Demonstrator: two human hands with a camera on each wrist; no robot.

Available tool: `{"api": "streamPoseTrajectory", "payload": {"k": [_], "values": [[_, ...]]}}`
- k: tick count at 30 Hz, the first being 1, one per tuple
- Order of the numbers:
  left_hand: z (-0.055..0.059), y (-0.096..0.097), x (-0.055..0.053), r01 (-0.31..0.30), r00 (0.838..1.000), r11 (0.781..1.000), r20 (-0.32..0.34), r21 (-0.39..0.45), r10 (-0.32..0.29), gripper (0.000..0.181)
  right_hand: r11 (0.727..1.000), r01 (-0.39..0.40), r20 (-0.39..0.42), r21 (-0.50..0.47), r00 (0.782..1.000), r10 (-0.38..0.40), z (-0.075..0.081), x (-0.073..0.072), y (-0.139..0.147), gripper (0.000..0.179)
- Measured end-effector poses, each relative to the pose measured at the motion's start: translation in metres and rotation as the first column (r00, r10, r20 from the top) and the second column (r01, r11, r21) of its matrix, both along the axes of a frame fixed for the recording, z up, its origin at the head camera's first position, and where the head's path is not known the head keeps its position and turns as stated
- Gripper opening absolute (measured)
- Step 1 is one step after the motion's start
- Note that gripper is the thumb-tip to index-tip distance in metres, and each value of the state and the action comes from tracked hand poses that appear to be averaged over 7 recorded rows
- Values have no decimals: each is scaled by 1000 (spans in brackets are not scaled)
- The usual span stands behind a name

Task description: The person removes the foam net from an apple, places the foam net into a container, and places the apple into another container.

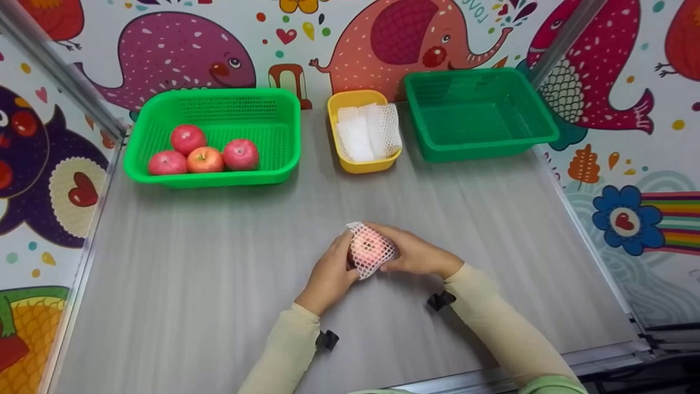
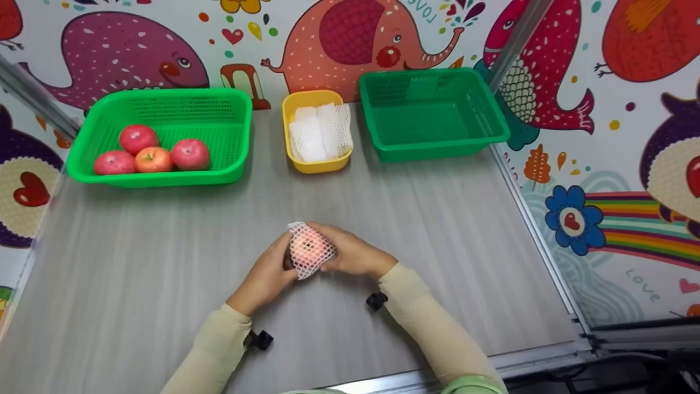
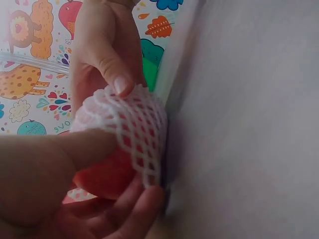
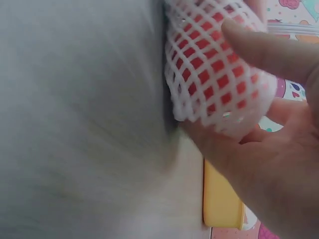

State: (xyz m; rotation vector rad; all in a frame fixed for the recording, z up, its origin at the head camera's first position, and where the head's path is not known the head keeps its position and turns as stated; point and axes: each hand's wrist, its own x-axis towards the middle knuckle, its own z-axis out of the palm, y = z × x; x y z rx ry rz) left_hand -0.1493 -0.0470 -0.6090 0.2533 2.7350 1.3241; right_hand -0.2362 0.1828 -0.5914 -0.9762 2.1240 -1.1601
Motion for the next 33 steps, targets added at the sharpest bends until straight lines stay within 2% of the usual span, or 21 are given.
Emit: {"api": "streamPoseTrajectory", "payload": {"k": [3,6,10,13,16,18,21,27,29,33], "values": [[-3,1,0,-17,999,999,-27,51,18,78,1000,16,-19,-15,1000,-16,-3,0,2,92],[-3,-3,4,-36,999,992,-29,119,40,72,997,56,-1,-45,998,-57,-4,3,4,83],[3,-13,9,-63,998,971,45,232,54,66,985,126,37,-115,992,-123,-2,5,10,66],[8,-21,12,-74,991,944,129,323,34,68,971,170,39,-168,985,-166,0,5,12,49],[13,-28,17,-83,986,925,164,371,23,72,955,204,67,-217,979,-194,3,4,13,34],[14,-33,20,-95,987,923,157,372,39,75,942,231,98,-243,972,-213,5,2,14,27],[14,-41,26,-127,990,934,103,333,98,81,921,299,121,-248,953,-277,8,-3,18,27],[6,-52,32,-161,985,956,-25,247,173,82,834,487,130,-258,873,-469,25,-29,25,32],[2,-53,34,-160,984,962,-44,219,174,81,810,516,109,-279,855,-507,34,-41,23,28],[-3,-53,37,-137,987,976,-56,170,148,80,786,508,-32,-352,833,-552,54,-68,14,15]]}}
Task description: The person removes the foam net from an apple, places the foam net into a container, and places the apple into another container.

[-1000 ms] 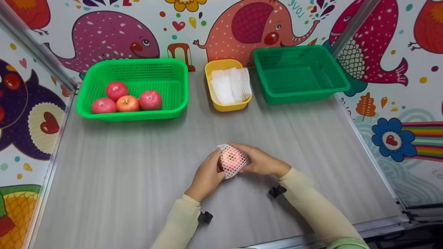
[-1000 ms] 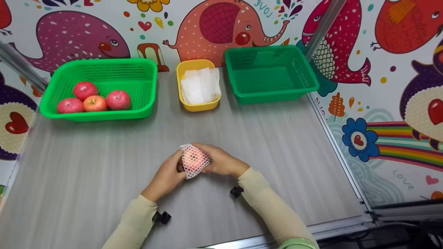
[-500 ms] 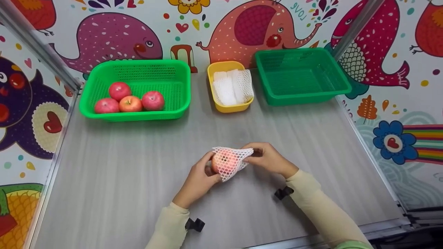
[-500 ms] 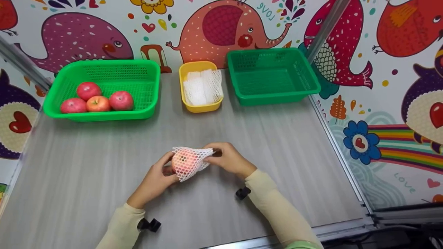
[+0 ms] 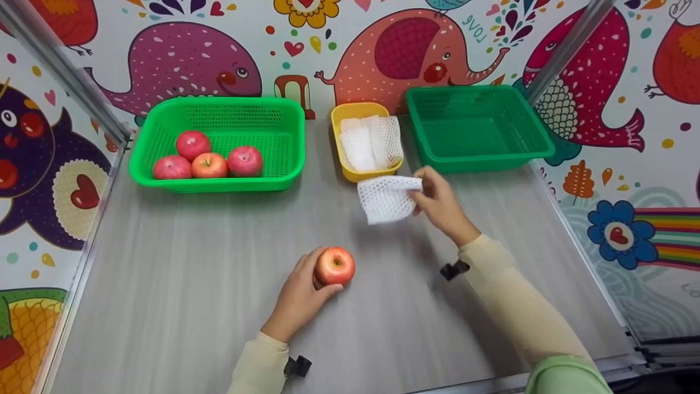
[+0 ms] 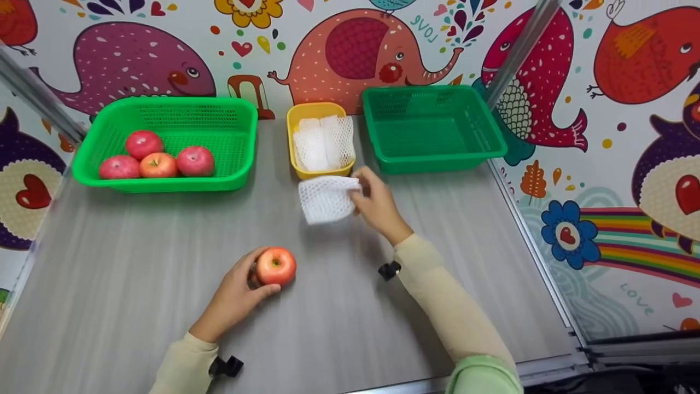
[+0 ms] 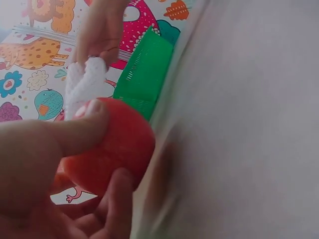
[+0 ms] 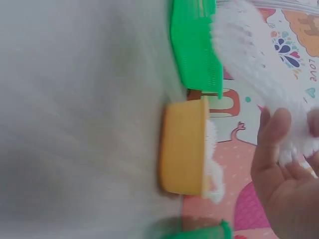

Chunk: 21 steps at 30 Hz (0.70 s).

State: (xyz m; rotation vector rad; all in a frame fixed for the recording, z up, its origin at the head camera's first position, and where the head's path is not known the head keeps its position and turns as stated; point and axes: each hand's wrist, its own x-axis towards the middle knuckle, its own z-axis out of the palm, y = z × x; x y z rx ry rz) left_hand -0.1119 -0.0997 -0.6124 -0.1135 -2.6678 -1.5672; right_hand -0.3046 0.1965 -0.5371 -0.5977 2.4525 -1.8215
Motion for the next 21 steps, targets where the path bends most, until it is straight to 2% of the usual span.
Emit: {"api": "streamPoseTrajectory", "payload": {"k": [2,5,7,9,12,15,17,19,21], "values": [[-2,-2,0,20,1000,999,-4,-27,-20,79,999,50,-109,18,993,-48,9,-18,-8,14],[-3,-5,0,53,998,997,-14,-55,-54,77,984,171,-252,50,956,-153,24,-44,-23,20],[-3,-8,-1,70,997,996,-11,-58,-71,76,961,256,-307,102,927,-214,32,-64,-34,21],[-3,-9,-2,81,997,995,-3,-56,-81,75,937,297,-330,182,916,-226,36,-83,-47,20],[-3,-10,-2,87,996,995,21,-49,-86,76,878,296,-316,376,932,-179,32,-112,-69,19],[-5,-7,-1,92,995,995,51,-37,-90,77,790,233,-247,568,963,-107,18,-137,-88,26],[-5,-4,-1,97,993,995,69,-31,-95,77,734,179,-172,655,981,-86,9,-151,-98,29],[-5,-1,-1,103,992,994,78,-22,-101,78,711,135,-114,690,990,-78,3,-162,-107,29],[-4,1,-1,110,991,994,82,-16,-108,77,712,104,-71,695,995,-76,-1,-169,-115,28]]}}
